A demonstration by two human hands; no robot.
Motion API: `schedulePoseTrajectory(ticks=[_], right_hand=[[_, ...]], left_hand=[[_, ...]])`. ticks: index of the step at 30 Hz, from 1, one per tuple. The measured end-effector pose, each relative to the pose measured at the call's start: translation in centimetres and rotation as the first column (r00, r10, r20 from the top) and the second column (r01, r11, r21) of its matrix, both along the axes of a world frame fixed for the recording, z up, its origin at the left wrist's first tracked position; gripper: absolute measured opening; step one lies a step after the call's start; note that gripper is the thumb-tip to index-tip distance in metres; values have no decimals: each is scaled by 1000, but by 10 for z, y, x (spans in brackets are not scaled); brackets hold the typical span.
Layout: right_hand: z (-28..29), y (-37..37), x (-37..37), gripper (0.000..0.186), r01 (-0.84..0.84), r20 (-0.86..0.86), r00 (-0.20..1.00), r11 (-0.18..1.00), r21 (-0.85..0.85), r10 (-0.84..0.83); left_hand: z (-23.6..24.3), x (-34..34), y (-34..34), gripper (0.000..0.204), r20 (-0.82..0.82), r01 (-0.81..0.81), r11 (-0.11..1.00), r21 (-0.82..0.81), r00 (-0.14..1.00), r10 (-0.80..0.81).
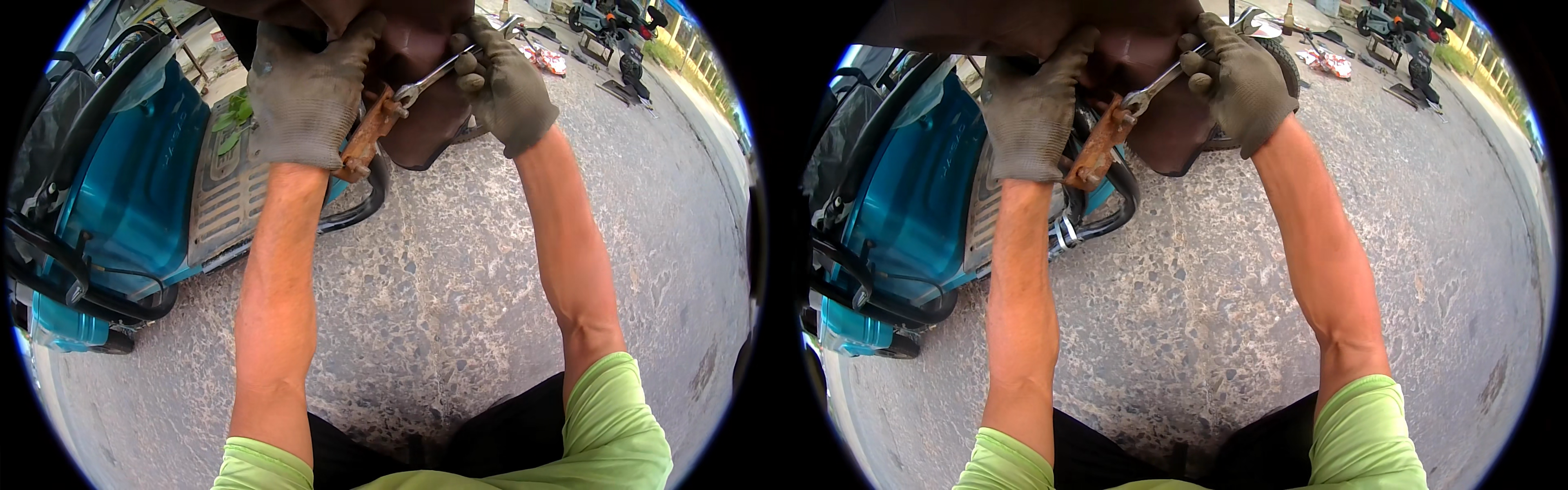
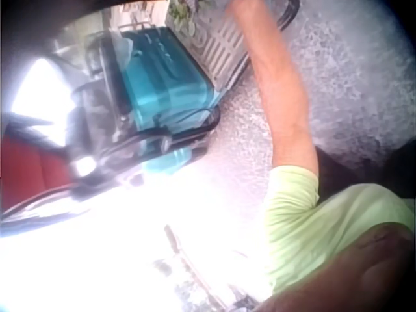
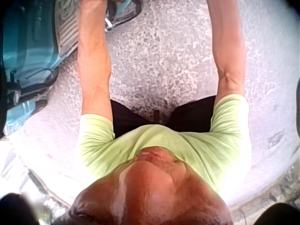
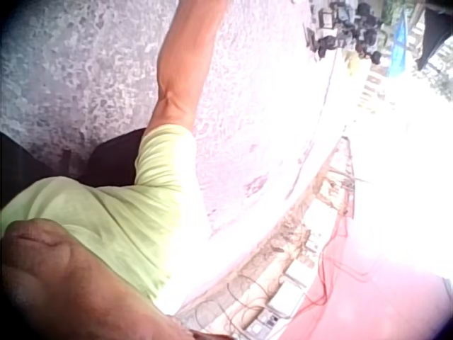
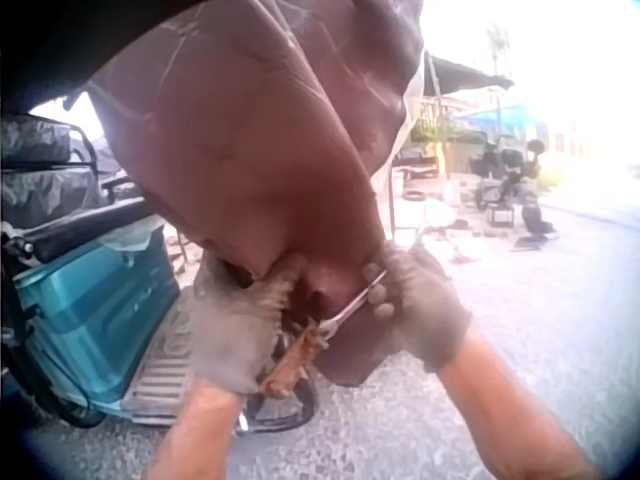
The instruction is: The person uses a wrench to loosen and tighten bolts on the rear frame of a teal scooter. They remove a metal bracket, adjust the position of a brown fabric cover, and reattach the bracket to the frame.
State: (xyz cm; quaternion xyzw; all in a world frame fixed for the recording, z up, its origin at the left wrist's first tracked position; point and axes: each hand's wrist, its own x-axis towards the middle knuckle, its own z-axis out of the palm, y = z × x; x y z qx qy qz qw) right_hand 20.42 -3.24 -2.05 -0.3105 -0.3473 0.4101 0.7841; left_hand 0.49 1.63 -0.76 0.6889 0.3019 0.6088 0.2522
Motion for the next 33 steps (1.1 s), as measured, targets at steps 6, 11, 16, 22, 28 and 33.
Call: schedulePoseTrajectory(ticks=[6, 11, 16, 22, 28, 33], right_hand=[[-7, -13, -18, 39, 197, 375, 913, 979, -59, -161], [1, -20, -33, 34, 260, 382, 896, 965, -35, -228], [25, -47, -63, 32, 314, 575, 780, 949, -17, -247], [33, -45, -95, 19, 260, 824, 212, 843, 470, -525], [-5, -69, -145, 20, 114, 919, -110, 914, 390, -379], [-52, -76, -143, 20, 8, 953, -226, 978, 207, -200]], left_hand=[[1, -2, 0, 62, -59, -65, 997, 38, 996, 68], [-3, -1, 5, 63, -8, -31, 991, 129, 999, 32], [5, -3, 19, 37, -186, -157, 904, 397, 951, 247], [-3, -25, 54, 38, -378, -89, 769, 633, 831, 407], [23, -30, 15, 31, -303, 287, 958, -12, 912, -277], [16, -27, 3, 56, -125, 378, 925, -47, 916, -380]])
